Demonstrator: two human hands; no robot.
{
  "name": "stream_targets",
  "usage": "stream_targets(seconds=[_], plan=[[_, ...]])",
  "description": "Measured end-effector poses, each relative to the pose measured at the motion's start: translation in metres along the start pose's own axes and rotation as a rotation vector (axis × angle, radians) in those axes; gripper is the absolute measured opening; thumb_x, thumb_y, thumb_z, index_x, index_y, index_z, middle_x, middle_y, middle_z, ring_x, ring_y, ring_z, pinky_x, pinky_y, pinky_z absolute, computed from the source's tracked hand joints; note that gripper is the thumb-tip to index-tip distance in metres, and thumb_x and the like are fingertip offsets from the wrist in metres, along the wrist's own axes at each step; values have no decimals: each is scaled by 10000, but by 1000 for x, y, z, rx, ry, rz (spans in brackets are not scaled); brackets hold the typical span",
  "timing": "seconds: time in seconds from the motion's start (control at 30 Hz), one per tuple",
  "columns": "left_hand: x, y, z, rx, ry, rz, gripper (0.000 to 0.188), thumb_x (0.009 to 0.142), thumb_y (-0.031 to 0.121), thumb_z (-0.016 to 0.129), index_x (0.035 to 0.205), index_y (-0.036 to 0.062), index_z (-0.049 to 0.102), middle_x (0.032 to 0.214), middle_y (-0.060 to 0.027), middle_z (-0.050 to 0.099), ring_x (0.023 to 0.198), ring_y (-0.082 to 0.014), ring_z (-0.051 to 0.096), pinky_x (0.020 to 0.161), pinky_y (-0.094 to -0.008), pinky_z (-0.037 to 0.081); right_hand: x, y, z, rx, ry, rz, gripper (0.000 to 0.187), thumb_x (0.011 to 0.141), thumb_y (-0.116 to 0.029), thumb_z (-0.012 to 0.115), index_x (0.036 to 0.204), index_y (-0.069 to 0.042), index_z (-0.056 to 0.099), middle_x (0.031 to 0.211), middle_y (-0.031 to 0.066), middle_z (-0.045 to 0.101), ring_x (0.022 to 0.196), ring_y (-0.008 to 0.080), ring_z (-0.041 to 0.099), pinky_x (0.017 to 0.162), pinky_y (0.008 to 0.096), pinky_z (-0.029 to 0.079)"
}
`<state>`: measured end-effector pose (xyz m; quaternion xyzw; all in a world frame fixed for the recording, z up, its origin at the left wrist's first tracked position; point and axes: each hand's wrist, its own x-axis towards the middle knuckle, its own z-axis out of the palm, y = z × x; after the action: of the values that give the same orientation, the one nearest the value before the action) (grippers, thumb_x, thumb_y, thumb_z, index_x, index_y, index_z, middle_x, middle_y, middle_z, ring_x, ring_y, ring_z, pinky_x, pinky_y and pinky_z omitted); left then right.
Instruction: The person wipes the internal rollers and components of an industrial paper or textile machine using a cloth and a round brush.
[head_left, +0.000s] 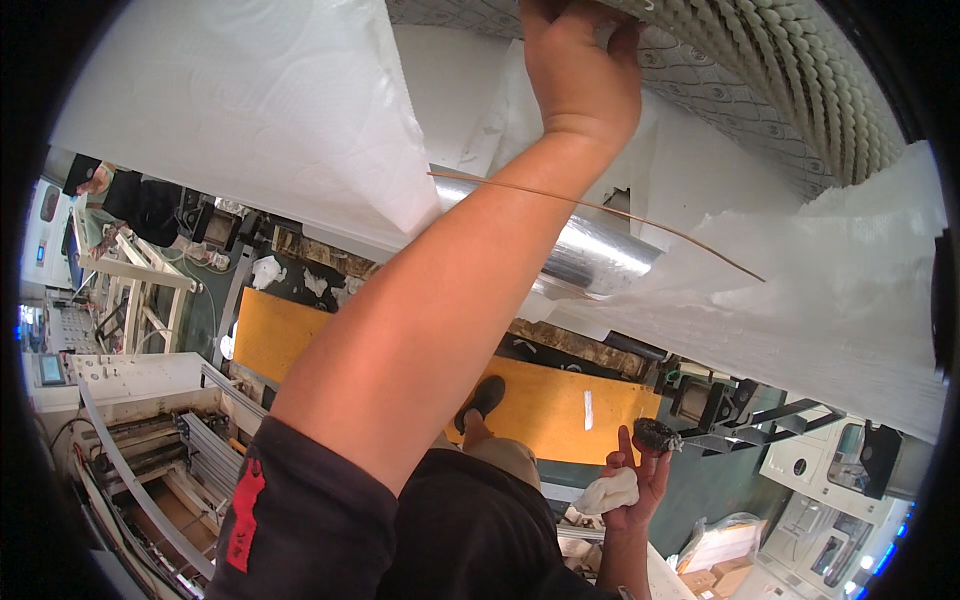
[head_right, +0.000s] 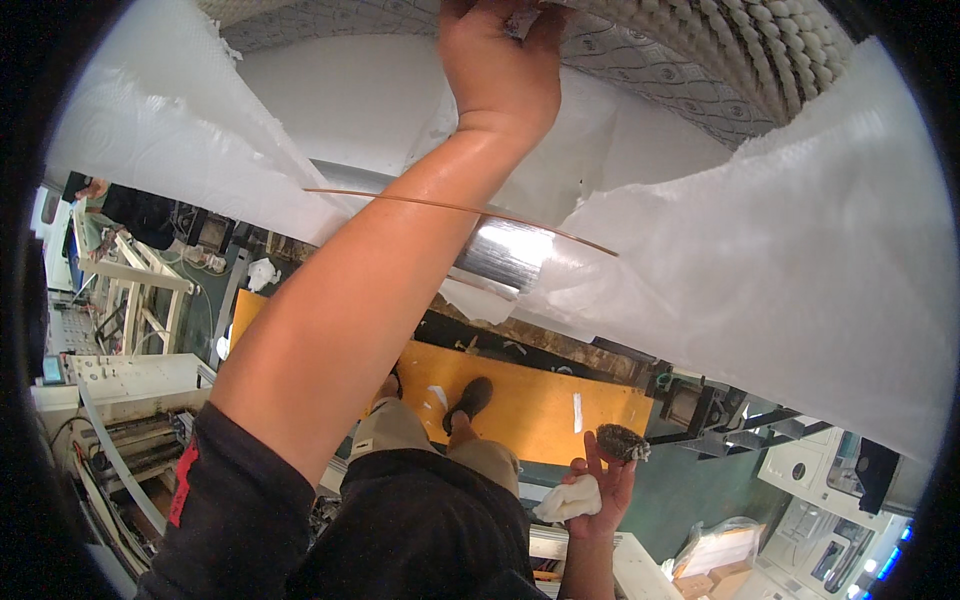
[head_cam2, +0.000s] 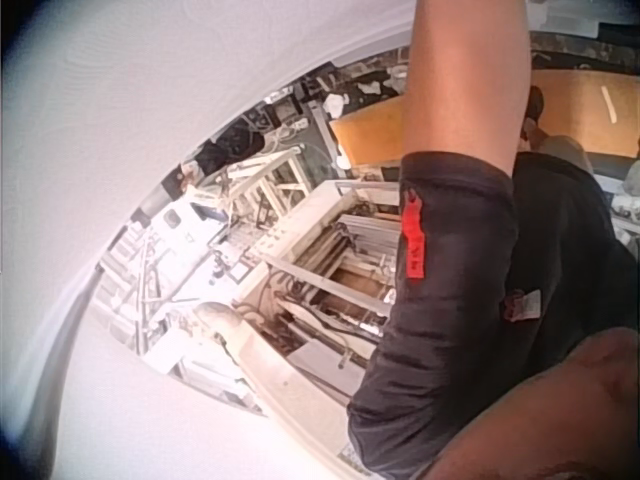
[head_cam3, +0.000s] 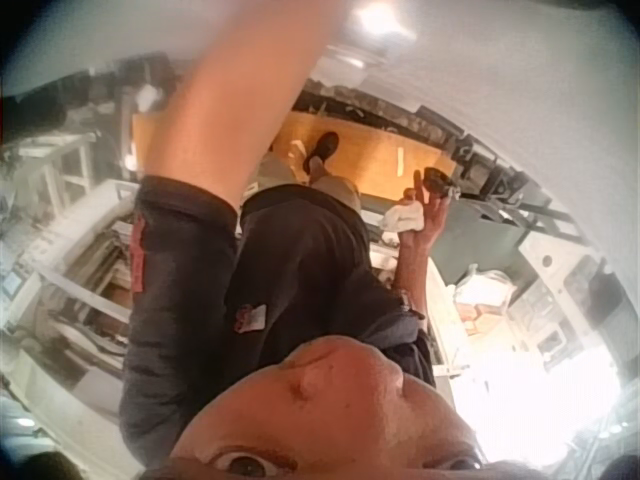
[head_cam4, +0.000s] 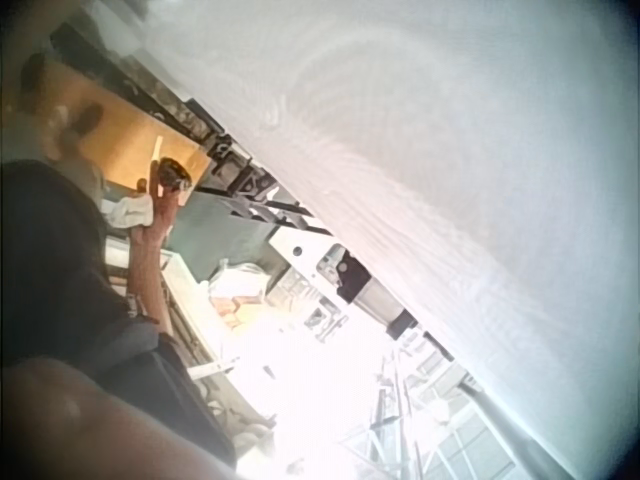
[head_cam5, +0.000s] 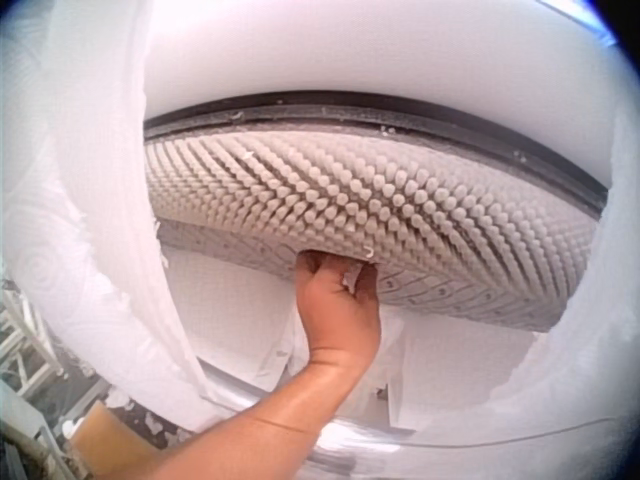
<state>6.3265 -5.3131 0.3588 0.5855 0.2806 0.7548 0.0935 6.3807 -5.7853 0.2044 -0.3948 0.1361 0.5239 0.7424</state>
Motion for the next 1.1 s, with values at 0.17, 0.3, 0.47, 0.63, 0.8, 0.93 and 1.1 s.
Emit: stream_targets(seconds=[0.17, 0.3, 0.47, 0.63, 0.8, 0.93, 1.1], plan=[[0, 8, -7, 2, -83, -138, 179, 813, 11, 718, 988, 17, 682, 1043, -199, 648, 953, -388, 604, 789, -447, 503, -2, 0, 3, 0, -7, -4, 553, 1014, -539, 569, 1354, -104, 607, 1452, 157, 528, 952, 231, 642, 732, 353, 582], [3, 20, -9, -57, -116, -248, 188, 812, 42, 732, 985, -3, 674, 1002, -192, 664, 942, -392, 610, 803, -457, 506, -3, 0, 0, 1, -10, -5, 558, 1019, -537, 561, 1370, -105, 595, 1452, 158, 528, 954, 228, 642, 731, 354, 583], [2, 13, 0, 53, 74, 36, 185, 811, 63, 757, 970, 0, 686, 928, -174, 683, 903, -371, 644, 801, -424, 522, -5, 0, 5, 13, 7, -10, 530, 1024, -517, 558, 1388, -132, 578, 1433, 167, 549, 932, 235, 647, 705, 367, 598], [3, 0, -16, -106, -169, -322, 144, 834, 79, 746, 950, 9, 698, 862, -165, 711, 810, -346, 685, 743, -391, 540, -7, -1, 7, 23, 3, -15, 509, 1024, -503, 565, 1386, -144, 576, 1421, 172, 559, 925, 237, 647, 688, 371, 603], [6, 4, -18, 32, -204, -220, 103, 856, 66, 698, 940, 7, 688, 832, -166, 718, 759, -336, 695, 720, -392, 544, -9, -2, 7, 45, 22, -20, 507, 1021, -505, 569, 1372, -140, 590, 1420, 174, 560, 922, 238, 640, 693, 376, 600], [6, 7, -13, 56, -206, -209, 118, 845, 76, 708, 930, 2, 674, 830, -172, 720, 763, -330, 701, 723, -393, 547, -10, -2, 4, 36, 10, -16, 506, 1024, -508, 562, 1358, -130, 602, 1427, 179, 557, 917, 239, 639, 705, 378, 594], [0, 8, -12, -51, -110, -401, 199, 805, 113, 771, 929, -5, 667, 860, -161, 717, 776, -310, 686, 734, -388, 544, -10, -2, 6, 28, 5, -24, 512, 1026, -510, 555, 1351, -118, 607, 1427, 187, 559, 918, 240, 639, 704, 372, 586]])
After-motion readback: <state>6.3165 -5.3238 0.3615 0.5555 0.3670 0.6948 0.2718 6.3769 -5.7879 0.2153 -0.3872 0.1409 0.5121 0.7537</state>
